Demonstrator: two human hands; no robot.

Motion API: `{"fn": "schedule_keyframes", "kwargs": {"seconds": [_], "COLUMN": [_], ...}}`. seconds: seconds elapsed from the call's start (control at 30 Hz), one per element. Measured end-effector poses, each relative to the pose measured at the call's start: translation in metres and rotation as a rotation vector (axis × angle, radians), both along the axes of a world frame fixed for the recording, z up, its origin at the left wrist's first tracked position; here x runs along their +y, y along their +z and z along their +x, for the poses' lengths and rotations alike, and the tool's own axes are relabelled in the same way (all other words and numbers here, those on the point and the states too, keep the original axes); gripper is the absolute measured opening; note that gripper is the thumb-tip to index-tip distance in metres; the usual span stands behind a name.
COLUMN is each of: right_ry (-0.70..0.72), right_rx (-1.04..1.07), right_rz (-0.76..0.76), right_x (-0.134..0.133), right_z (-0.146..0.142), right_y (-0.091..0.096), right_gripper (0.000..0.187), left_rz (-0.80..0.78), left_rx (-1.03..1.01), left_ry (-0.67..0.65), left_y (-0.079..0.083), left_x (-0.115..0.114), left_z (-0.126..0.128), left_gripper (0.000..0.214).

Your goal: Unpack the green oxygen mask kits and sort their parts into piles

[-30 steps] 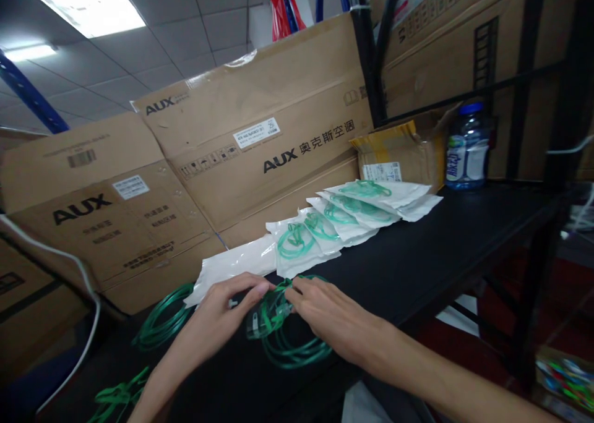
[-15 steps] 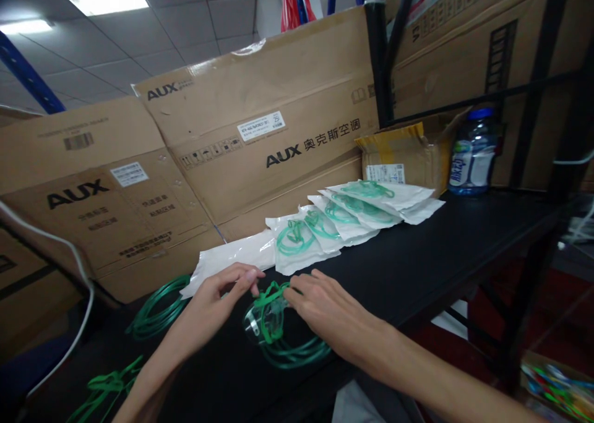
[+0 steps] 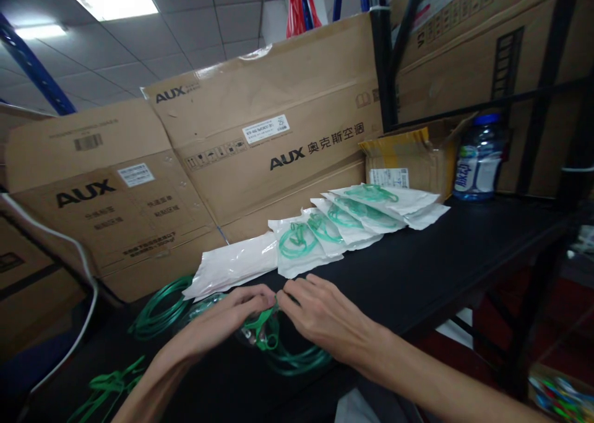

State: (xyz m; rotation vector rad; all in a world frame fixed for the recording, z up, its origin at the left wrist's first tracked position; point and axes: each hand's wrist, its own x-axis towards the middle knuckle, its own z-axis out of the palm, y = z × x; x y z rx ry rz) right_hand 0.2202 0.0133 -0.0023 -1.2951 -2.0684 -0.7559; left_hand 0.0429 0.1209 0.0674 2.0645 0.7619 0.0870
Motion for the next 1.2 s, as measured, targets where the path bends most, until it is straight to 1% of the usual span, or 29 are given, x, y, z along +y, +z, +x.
{"fn": "schedule_keyframes", "kwargs": {"seconds": [0.07,0.13,0.23,0.3,0.43,0.53,0.6,0.63,0.7,0.73,0.83,0.9,0.97,1.03,1.1,1.2], "right_ry": [0.016,0.033,0.05,0.058,0.066,0.066,0.015,-0.024,-0.091,-0.1,-0.032,0.041,0.053,-0.038,-0.19,-0.389], "right_rx": [-0.029,-0.058,-0.107,-0.131,-0.098,-0.05,-0.027,-0.008,0.044,0.07,0.137,0.192,0.271,0.355,0.403,0.395], "right_rz": [-0.006,-0.034,-0.1,-0.145,-0.212,-0.278,-0.32,-0.336,-0.35,-0.356,-0.41,-0.458,-0.476,-0.467,-0.45,-0.501], "right_x": [0.003,0.005,0.007,0.009,0.014,0.017,0.018,0.018,0.018,0.018,0.017,0.015,0.011,0.007,0.002,0.0], "right_z": [0.001,0.003,0.006,0.007,0.006,0.006,0.01,0.014,0.021,0.024,0.026,0.026,0.028,0.034,0.042,0.052], "right_y": [0.003,0.005,0.008,0.008,0.004,0.003,0.004,0.005,0.006,0.006,0.004,0.005,0.008,0.012,0.014,0.007], "right_gripper": [0.018,0.014,0.011,0.01,0.005,0.01,0.015,0.017,0.017,0.018,0.024,0.026,0.024,0.024,0.03,0.034], "left_rz": [-0.004,0.048,0.264,0.401,0.598,0.773,0.867,0.889,0.869,0.828,0.644,0.534,0.476,0.471,0.485,0.477], "left_rx": [0.012,-0.005,-0.055,-0.048,-0.025,0.002,-0.01,-0.035,-0.094,-0.109,-0.089,-0.059,-0.034,-0.027,-0.043,-0.049], "left_ry": [0.007,0.014,0.021,0.036,0.073,0.099,0.143,0.175,0.256,0.29,0.331,0.33,0.337,0.362,0.397,0.407], "left_y": [-0.003,-0.007,-0.011,-0.013,-0.023,-0.031,-0.035,-0.036,-0.036,-0.036,-0.035,-0.036,-0.038,-0.04,-0.042,-0.04], "left_x": [-0.002,-0.006,-0.016,-0.023,-0.033,-0.033,-0.028,-0.025,-0.019,-0.017,-0.017,-0.02,-0.022,-0.023,-0.023,-0.023], "left_z": [-0.003,-0.006,-0.012,-0.014,-0.014,-0.019,-0.029,-0.035,-0.048,-0.054,-0.06,-0.058,-0.056,-0.056,-0.057,-0.057], "left_gripper": [0.025,0.024,0.022,0.021,0.016,0.01,0.009,0.009,0.013,0.018,0.03,0.03,0.03,0.033,0.035,0.042]}}
